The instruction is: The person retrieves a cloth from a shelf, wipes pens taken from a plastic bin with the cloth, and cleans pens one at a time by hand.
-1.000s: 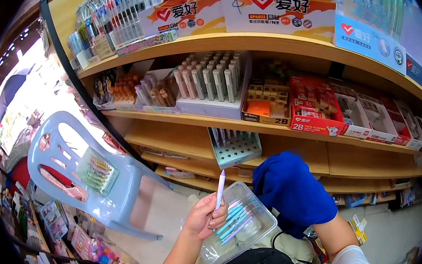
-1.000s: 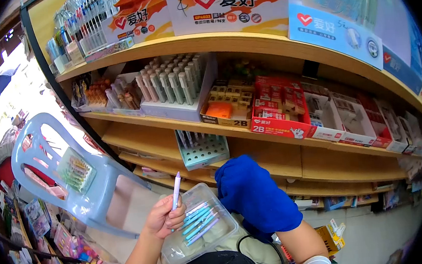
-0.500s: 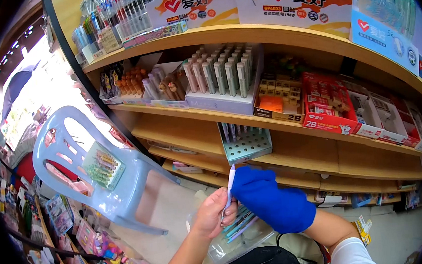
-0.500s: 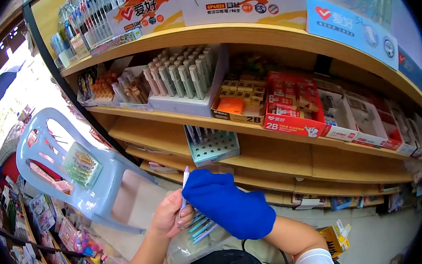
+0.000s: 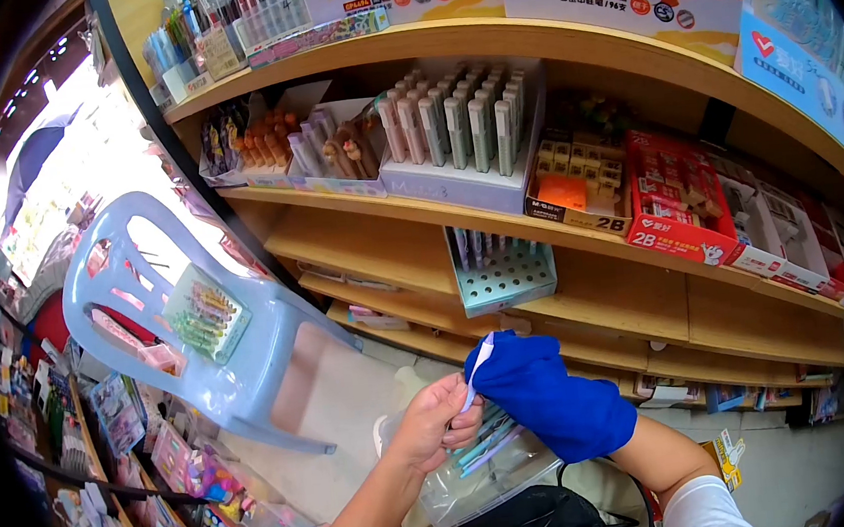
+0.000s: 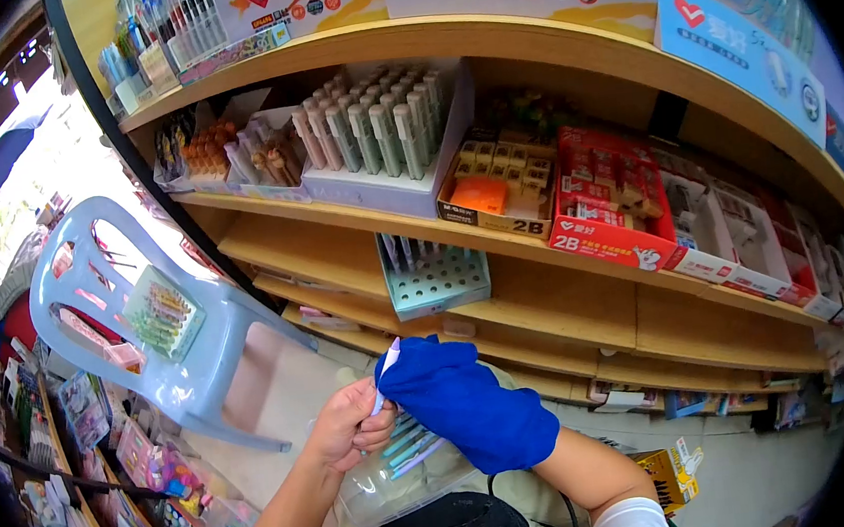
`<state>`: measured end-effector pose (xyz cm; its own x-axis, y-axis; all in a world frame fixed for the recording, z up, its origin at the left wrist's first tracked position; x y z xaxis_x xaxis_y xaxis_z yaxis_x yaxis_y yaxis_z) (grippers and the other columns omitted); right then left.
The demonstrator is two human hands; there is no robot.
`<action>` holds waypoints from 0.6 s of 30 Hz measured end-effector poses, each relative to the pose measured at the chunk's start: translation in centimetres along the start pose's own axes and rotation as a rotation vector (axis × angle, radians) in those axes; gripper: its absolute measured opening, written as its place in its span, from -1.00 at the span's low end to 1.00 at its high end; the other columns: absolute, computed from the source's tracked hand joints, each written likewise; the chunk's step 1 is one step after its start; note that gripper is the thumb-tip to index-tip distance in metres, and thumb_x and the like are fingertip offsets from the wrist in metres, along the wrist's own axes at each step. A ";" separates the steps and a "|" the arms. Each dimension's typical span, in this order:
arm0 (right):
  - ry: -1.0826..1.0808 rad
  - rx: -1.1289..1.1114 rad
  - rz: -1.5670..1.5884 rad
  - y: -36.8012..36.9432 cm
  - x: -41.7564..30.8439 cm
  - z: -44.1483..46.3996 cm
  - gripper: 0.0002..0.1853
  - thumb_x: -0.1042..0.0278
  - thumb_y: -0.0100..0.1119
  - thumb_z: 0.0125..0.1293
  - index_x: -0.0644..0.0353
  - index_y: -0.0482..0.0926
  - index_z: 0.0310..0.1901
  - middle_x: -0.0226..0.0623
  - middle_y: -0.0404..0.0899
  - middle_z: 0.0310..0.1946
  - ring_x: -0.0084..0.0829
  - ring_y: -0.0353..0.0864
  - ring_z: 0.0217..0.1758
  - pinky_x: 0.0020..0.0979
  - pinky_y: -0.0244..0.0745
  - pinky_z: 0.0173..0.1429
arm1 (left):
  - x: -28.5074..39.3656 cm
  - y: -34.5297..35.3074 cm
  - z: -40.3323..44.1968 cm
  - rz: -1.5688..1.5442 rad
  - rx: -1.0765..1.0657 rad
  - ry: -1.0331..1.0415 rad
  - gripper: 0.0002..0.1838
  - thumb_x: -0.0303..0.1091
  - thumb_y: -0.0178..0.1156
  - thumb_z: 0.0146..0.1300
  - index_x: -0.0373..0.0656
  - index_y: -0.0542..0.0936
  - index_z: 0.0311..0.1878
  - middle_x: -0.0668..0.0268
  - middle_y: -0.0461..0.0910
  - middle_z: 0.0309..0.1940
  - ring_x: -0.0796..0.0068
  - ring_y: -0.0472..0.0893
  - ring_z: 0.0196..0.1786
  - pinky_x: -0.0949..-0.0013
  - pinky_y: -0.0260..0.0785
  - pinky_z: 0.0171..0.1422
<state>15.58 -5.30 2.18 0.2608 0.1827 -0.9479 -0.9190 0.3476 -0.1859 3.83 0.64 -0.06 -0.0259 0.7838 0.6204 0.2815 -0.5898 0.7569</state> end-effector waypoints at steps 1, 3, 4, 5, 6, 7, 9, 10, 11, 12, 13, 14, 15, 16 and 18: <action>-0.009 -0.014 0.008 -0.1 0.0 0.0 -0.85 0.33 -0.02 0.24 0.19 0.49 -0.33 -0.28 0.47 -0.48 -0.44 0.44 -0.39 -0.46 0.33 -0.25 | 0.0 0.0 0.0 -0.023 -0.009 -0.009 -0.79 -0.24 -0.03 0.29 -0.19 0.36 -0.32 0.46 0.20 -0.69 0.75 0.09 -0.74 0.66 -0.09 -0.69; -0.021 -0.033 0.048 -0.1 0.3 0.0 -0.87 0.36 -0.01 0.22 0.19 0.50 -0.33 -0.29 0.48 -0.46 -0.44 0.46 -0.38 -0.46 0.34 -0.25 | 0.0 0.1 0.0 -0.066 -0.028 -0.029 -0.78 -0.23 0.01 0.26 -0.21 0.36 -0.31 0.47 0.18 -0.71 0.75 0.08 -0.75 0.66 -0.11 -0.71; -0.024 -0.039 0.081 0.0 0.6 -0.1 -0.88 0.37 0.00 0.21 0.19 0.50 -0.32 -0.29 0.48 -0.45 -0.43 0.46 -0.37 -0.46 0.34 -0.25 | 0.0 0.1 0.0 -0.076 -0.041 -0.041 -0.79 -0.24 0.01 0.27 -0.20 0.36 -0.31 0.47 0.19 -0.70 0.76 0.08 -0.75 0.66 -0.11 -0.71; -0.027 -0.044 0.113 -0.1 0.7 -0.2 -0.89 0.39 0.00 0.20 0.19 0.51 -0.32 -0.30 0.49 -0.44 -0.42 0.47 -0.37 -0.46 0.34 -0.25 | 0.0 0.1 0.0 -0.085 -0.053 -0.055 -0.79 -0.24 0.00 0.28 -0.20 0.36 -0.31 0.47 0.20 -0.69 0.76 0.08 -0.74 0.66 -0.10 -0.70; -0.017 -0.043 0.127 -0.1 0.8 -0.3 -0.89 0.41 0.01 0.20 0.19 0.51 -0.31 -0.29 0.49 -0.43 -0.41 0.47 -0.37 -0.45 0.35 -0.25 | 0.0 0.1 0.0 -0.094 -0.066 -0.069 -0.80 -0.24 -0.01 0.28 -0.19 0.36 -0.31 0.48 0.21 -0.68 0.77 0.09 -0.74 0.67 -0.09 -0.69; -0.007 -0.041 0.141 -0.1 0.8 -0.4 -0.90 0.43 0.01 0.19 0.19 0.52 -0.31 -0.29 0.50 -0.42 -0.40 0.47 -0.36 -0.45 0.35 -0.25 | 0.0 0.2 0.0 -0.103 -0.072 -0.071 -0.80 -0.24 0.00 0.28 -0.19 0.36 -0.31 0.48 0.21 -0.68 0.77 0.08 -0.74 0.67 -0.10 -0.69; -0.022 -0.040 0.124 -0.3 0.8 -0.5 -0.89 0.46 0.02 0.18 0.19 0.53 -0.30 -0.28 0.50 -0.40 -0.38 0.47 -0.36 -0.44 0.36 -0.25 | -0.1 0.3 0.1 -0.122 -0.084 -0.076 -0.80 -0.24 0.01 0.27 -0.20 0.36 -0.31 0.49 0.20 -0.69 0.77 0.08 -0.74 0.67 -0.10 -0.69; -0.047 -0.041 0.092 -0.4 0.7 -0.5 -0.89 0.47 0.02 0.17 0.19 0.54 -0.29 -0.27 0.51 -0.39 -0.37 0.47 -0.35 -0.44 0.36 -0.25 | -0.1 0.3 0.1 -0.124 -0.085 -0.080 -0.80 -0.24 0.01 0.27 -0.20 0.36 -0.31 0.48 0.20 -0.69 0.77 0.08 -0.74 0.67 -0.10 -0.70; -0.072 -0.043 0.060 -0.5 0.7 -0.5 -0.88 0.48 0.02 0.16 0.19 0.54 -0.28 -0.27 0.51 -0.39 -0.36 0.48 -0.35 -0.43 0.37 -0.25 | -0.2 0.3 0.1 -0.126 -0.085 -0.083 -0.80 -0.25 0.01 0.27 -0.20 0.36 -0.32 0.48 0.20 -0.69 0.77 0.08 -0.74 0.67 -0.10 -0.70; -0.081 -0.045 0.046 -0.6 0.8 -0.5 -0.88 0.49 0.02 0.16 0.18 0.55 -0.28 -0.27 0.51 -0.38 -0.36 0.48 -0.34 -0.43 0.37 -0.25 | -0.3 0.2 0.1 -0.129 -0.085 -0.085 -0.80 -0.25 0.02 0.26 -0.20 0.36 -0.32 0.48 0.20 -0.69 0.77 0.08 -0.74 0.66 -0.10 -0.70; -0.090 -0.049 0.032 -0.5 1.0 -0.6 -0.87 0.49 0.03 0.16 0.18 0.55 -0.28 -0.26 0.51 -0.38 -0.36 0.48 -0.33 -0.43 0.37 -0.25 | -0.3 0.2 0.1 -0.136 -0.088 -0.090 -0.79 -0.25 0.02 0.26 -0.20 0.36 -0.32 0.48 0.20 -0.69 0.77 0.08 -0.74 0.66 -0.10 -0.70; -0.099 -0.053 0.018 -0.5 1.2 -0.6 -0.87 0.50 0.03 0.15 0.18 0.55 -0.27 -0.26 0.51 -0.37 -0.36 0.48 -0.32 -0.43 0.37 -0.24 | -0.3 0.2 0.1 -0.142 -0.090 -0.094 -0.79 -0.24 0.02 0.26 -0.20 0.36 -0.32 0.48 0.20 -0.69 0.76 0.08 -0.74 0.66 -0.11 -0.70; -0.088 -0.061 0.017 -0.5 1.5 -0.6 -0.87 0.50 0.03 0.15 0.18 0.55 -0.27 -0.26 0.51 -0.37 -0.35 0.48 -0.32 -0.43 0.37 -0.24 | -0.3 0.2 0.0 -0.149 -0.092 -0.097 -0.79 -0.24 0.02 0.26 -0.20 0.36 -0.32 0.48 0.19 -0.69 0.76 0.08 -0.74 0.66 -0.11 -0.70; -0.076 -0.069 0.016 -0.4 1.8 -0.6 -0.86 0.50 0.03 0.15 0.18 0.55 -0.27 -0.26 0.51 -0.37 -0.35 0.48 -0.31 -0.43 0.36 -0.23 | -0.3 0.3 0.0 -0.157 -0.103 -0.100 -0.79 -0.24 0.02 0.26 -0.20 0.36 -0.32 0.47 0.20 -0.69 0.76 0.08 -0.75 0.66 -0.11 -0.71; -0.053 -0.065 0.035 -0.4 1.8 -0.7 -0.86 0.50 0.03 0.15 0.17 0.55 -0.26 -0.25 0.51 -0.37 -0.34 0.48 -0.31 -0.42 0.36 -0.22 | -0.4 0.4 0.0 -0.174 -0.123 -0.107 -0.79 -0.24 0.01 0.27 -0.21 0.35 -0.31 0.47 0.20 -0.69 0.75 0.08 -0.75 0.65 -0.11 -0.71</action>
<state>16.24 -5.75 0.41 0.2417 0.2429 -0.9395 -0.9448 0.2798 -0.1707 3.92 0.11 0.00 0.0398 0.8882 0.4577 0.1623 -0.4577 0.8742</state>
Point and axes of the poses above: each hand's wrist, its own z-axis towards the middle knuckle, its own y-axis out of the palm, x = y × z, the point moved 4 cm from there along z, towards the middle knuckle
